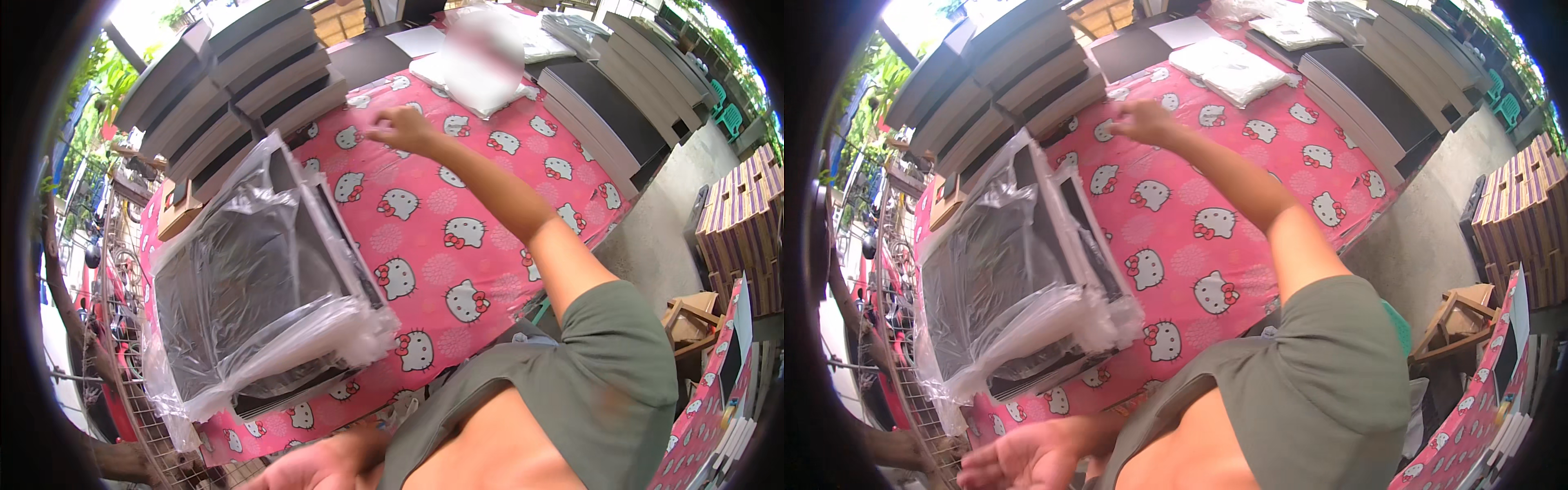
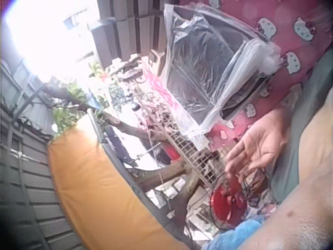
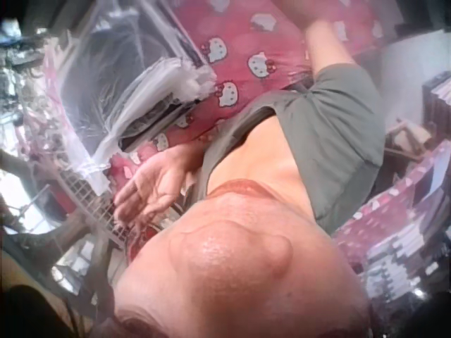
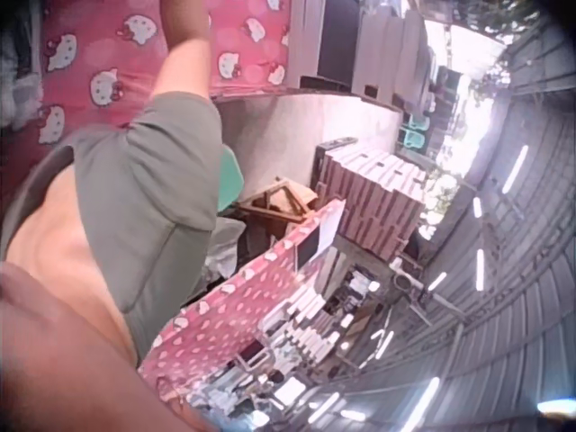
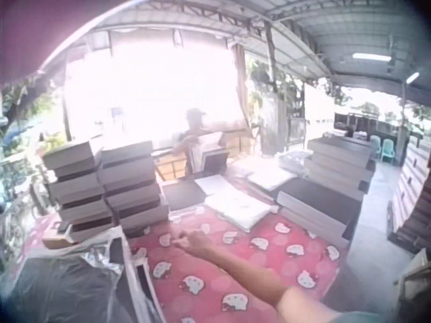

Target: The person places books into plastic sleeves and stacks the items on a table.

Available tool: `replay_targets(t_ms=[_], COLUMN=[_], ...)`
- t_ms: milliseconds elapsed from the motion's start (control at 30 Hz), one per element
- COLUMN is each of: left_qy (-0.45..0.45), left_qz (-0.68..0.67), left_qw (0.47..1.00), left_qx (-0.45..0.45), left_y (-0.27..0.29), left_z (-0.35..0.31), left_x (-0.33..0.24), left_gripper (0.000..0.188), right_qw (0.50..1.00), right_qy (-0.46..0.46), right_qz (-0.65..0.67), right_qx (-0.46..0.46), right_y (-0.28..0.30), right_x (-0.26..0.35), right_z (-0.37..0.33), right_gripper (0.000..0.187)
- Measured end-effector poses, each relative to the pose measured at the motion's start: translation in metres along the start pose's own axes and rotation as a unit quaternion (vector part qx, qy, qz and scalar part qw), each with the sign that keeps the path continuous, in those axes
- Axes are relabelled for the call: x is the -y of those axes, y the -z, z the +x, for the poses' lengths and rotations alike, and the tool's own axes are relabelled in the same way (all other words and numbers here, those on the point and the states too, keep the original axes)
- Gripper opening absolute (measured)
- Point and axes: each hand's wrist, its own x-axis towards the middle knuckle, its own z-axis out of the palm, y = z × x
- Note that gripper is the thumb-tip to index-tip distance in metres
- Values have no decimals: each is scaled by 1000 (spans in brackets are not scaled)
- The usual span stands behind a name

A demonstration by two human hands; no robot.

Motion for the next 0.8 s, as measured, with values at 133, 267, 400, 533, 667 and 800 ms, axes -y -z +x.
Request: replay_targets(t_ms=[133,267,400,533,667,800], left_qy=[416,637,229,114,113,118], left_qz=[-178,12,299,361,374,376], left_qw=[810,510,429,323,306,299], left_qx=[373,578,821,867,868,869], left_y=[9,5,53,44,35,33], left_z=[-101,-253,-385,-415,-415,-414], left_x=[-25,-19,-29,-36,-37,-42], left_gripper=[27,38,62,74,73,73], right_qw=[983,953,962,955,935,921], right_qy=[-82,-190,-105,-94,-248,-310], right_qz=[-157,-231,-235,-240,-246,-236], right_qx=[-54,-51,-87,-147,-63,9], right_y=[42,85,113,134,142,132], right_x=[-178,-258,-289,-344,-345,-333], right_z=[-37,-66,-50,-4,45,55], right_gripper=[48,64,67,68,60,36])
